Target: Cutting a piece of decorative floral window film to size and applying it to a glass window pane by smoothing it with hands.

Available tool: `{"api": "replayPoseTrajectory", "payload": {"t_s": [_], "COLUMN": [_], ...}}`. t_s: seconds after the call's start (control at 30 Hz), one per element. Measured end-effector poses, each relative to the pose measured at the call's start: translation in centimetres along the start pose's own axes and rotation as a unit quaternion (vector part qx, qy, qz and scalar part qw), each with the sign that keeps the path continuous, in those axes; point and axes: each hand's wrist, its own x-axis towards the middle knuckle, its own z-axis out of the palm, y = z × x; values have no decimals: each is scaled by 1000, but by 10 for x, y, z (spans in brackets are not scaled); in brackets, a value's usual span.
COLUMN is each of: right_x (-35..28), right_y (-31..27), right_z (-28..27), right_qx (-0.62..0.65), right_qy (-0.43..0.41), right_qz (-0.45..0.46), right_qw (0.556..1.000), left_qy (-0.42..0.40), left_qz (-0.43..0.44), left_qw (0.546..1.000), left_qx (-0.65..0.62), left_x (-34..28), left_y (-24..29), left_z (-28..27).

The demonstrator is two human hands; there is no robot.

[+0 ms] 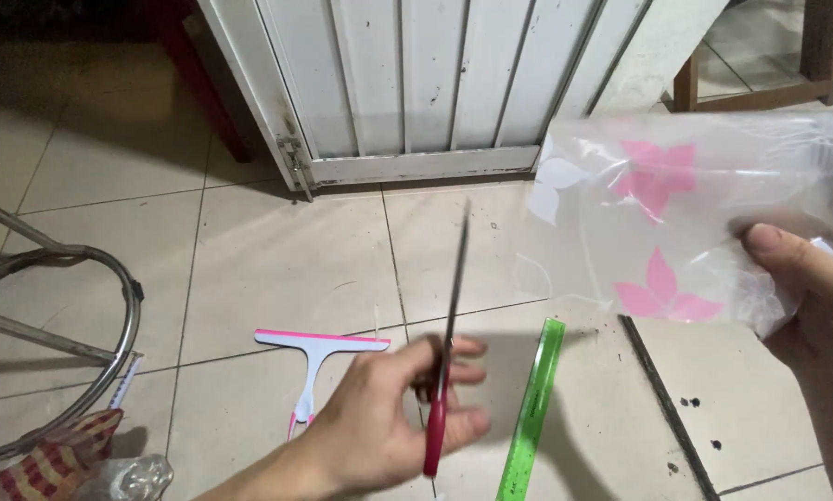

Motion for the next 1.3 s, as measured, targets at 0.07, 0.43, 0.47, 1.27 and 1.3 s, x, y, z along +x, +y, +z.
{"api": "replayPoseTrajectory", "payload": {"t_s": [0.07, 0.43, 0.47, 1.27, 1.3], "right_x": [-1, -58, -73, -97, -102], "right_y": [1, 182, 208, 245, 247], "right_z": [-3, 63, 69, 10, 9], "right_qx": [-72, -24, -35, -647, -646], "right_qy": [-8, 69, 111, -269, -271], "right_qz": [-17, 262, 327, 218, 219], "right_qw": [997, 962, 938, 679, 679], "left_qy": [-44, 154, 158, -180, -181], "left_qz": [-52, -261, -325, -394, -396], "left_qw": [998, 939, 930, 838, 837], "left_qx": [-15, -166, -68, 333, 333], "left_x": [-4, 63, 57, -11, -9], "left_y": [-2, -171, -213, -338, -342], "left_z": [2, 19, 32, 66, 71]}}
